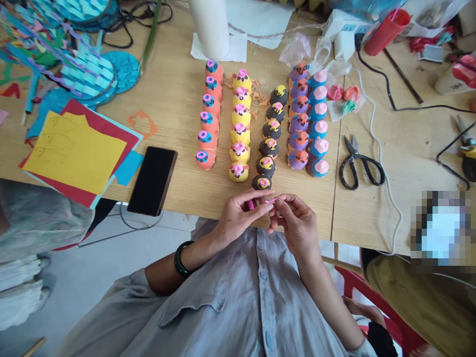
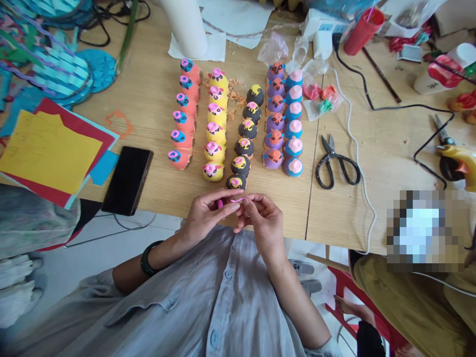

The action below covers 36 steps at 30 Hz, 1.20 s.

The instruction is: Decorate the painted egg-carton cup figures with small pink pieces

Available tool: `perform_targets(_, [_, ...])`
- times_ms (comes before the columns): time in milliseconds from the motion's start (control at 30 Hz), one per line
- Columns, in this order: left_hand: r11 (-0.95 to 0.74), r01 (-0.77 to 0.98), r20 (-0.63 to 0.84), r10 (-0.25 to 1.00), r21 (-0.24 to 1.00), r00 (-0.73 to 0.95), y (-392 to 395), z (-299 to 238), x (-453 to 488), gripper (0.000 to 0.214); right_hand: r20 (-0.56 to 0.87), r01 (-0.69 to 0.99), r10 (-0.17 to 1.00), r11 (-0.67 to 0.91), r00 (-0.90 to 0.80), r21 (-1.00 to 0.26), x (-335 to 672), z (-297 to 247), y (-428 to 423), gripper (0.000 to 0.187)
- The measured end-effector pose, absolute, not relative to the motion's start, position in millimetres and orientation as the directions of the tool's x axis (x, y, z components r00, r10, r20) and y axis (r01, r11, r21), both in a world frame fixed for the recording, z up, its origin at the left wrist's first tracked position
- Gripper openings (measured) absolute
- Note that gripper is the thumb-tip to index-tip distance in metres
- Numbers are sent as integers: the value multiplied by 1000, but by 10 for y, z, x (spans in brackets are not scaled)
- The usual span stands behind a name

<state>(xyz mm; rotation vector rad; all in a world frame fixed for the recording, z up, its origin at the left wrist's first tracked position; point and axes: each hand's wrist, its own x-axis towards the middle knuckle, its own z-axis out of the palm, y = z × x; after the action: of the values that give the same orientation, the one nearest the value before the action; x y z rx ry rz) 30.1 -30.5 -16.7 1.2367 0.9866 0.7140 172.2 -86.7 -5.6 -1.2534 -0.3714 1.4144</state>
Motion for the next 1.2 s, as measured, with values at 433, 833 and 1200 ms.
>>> perform_targets(433, [167, 82, -186, 895, 983, 406, -295, -113, 301, 18, -374, -408, 883, -242, 284, -880, 1690, -72, -917, 17])
perform_targets(833, [49, 128, -103, 881, 991, 461, -286, -111, 280, 17, -240, -170, 896, -189, 373, -967, 1660, -77, -931, 15])
perform_targets(1200, [167, 155, -224, 821, 974, 525, -294, -70, 272, 26, -122, -76, 905, -100, 407, -992, 1689, -114, -932, 15])
